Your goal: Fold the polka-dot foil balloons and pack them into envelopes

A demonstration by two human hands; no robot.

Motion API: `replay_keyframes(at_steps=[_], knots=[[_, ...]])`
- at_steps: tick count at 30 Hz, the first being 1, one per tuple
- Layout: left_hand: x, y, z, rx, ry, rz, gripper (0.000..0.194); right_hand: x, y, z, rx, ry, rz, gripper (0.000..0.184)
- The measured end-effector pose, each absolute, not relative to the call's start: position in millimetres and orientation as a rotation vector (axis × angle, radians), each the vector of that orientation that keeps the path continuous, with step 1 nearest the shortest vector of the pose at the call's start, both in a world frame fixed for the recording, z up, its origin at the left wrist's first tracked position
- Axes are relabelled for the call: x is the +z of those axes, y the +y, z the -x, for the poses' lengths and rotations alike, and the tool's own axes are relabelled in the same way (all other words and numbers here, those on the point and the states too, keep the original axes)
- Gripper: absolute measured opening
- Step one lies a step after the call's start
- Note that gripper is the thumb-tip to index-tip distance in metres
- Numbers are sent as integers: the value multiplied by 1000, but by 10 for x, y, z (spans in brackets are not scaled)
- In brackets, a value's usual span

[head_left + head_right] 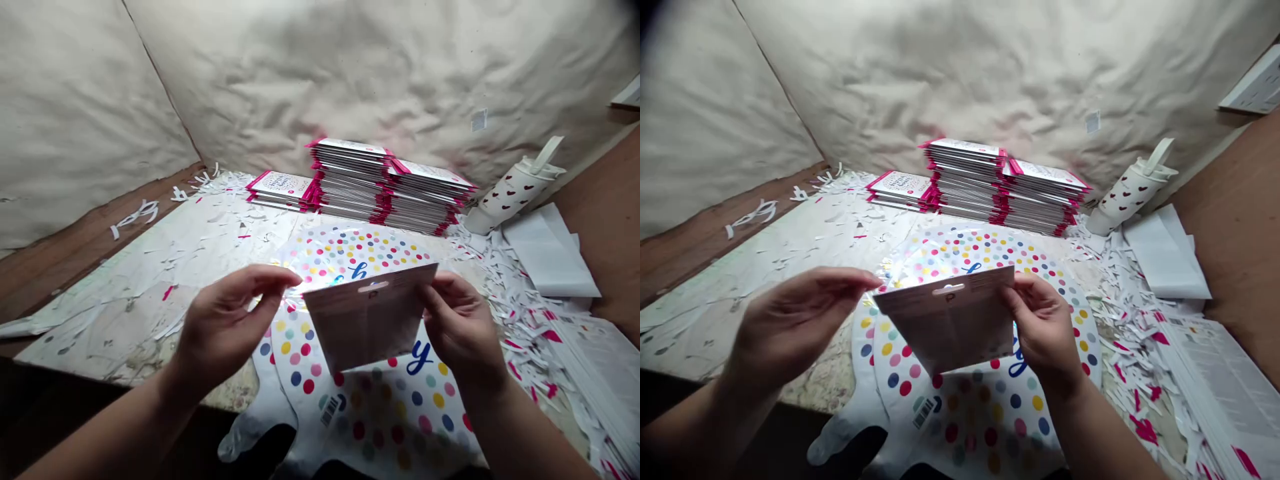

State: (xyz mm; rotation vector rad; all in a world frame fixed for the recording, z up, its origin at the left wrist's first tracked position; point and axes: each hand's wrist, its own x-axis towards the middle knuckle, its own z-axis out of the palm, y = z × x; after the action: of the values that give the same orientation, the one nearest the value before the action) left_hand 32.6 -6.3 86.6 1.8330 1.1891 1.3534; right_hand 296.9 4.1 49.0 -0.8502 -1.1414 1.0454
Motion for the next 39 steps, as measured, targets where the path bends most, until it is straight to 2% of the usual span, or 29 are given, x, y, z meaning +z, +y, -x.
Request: replay_keyframes(at_steps=[3,4,7,10,12,14,16,18,20,23,27,31,33,34,35,36,39], knots=[[880,-40,-246,1074,1151,-1855,53,504,123,-2888,1066,-1027,801,5],[872,-42,-263,978,1113,-1898,56,514,149,-2852,1059,-993,794,4],[813,-10,-303,901,1117,-2103,31,524,225,-2801,1096,-975,816,3],[821,225,-77,1290,1315,-2306,15,481,276,-2942,1095,-1016,856,17],[898,537,218,1657,1639,-2418,12,420,274,-3136,1028,-1021,938,25],[977,942,480,1697,1987,-2507,15,333,229,-3354,976,-1003,1064,25],[990,1383,585,1099,2256,-2473,32,225,138,-3547,942,-979,1179,21],[903,1806,509,619,2285,-2429,38,116,4,-3699,897,-995,1282,20],[748,2178,328,456,2231,-2425,36,36,-166,-3821,808,-1062,1405,22],[540,2592,69,347,2155,-2413,22,11,-463,-3960,633,-1278,1628,23],[514,2802,-115,347,2079,-2395,29,45,-835,-3952,386,-1933,1661,20],[587,2311,-414,473,1954,-2457,37,-48,-1070,-3699,76,-2565,1257,48],[564,1673,-632,412,1679,-2522,31,-98,-1125,-3588,21,-2647,1120,50],[534,1276,-737,307,1470,-2544,23,-106,-1138,-3552,62,-2628,1108,51],[494,857,-830,133,1057,-2533,21,-101,-1144,-3529,143,-2584,1117,51],[446,446,-907,63,843,-2516,19,-86,-1145,-3516,237,-2519,1135,50],[281,-468,-1040,20,523,-2512,19,-23,-1138,-3500,465,-2382,1219,46]])
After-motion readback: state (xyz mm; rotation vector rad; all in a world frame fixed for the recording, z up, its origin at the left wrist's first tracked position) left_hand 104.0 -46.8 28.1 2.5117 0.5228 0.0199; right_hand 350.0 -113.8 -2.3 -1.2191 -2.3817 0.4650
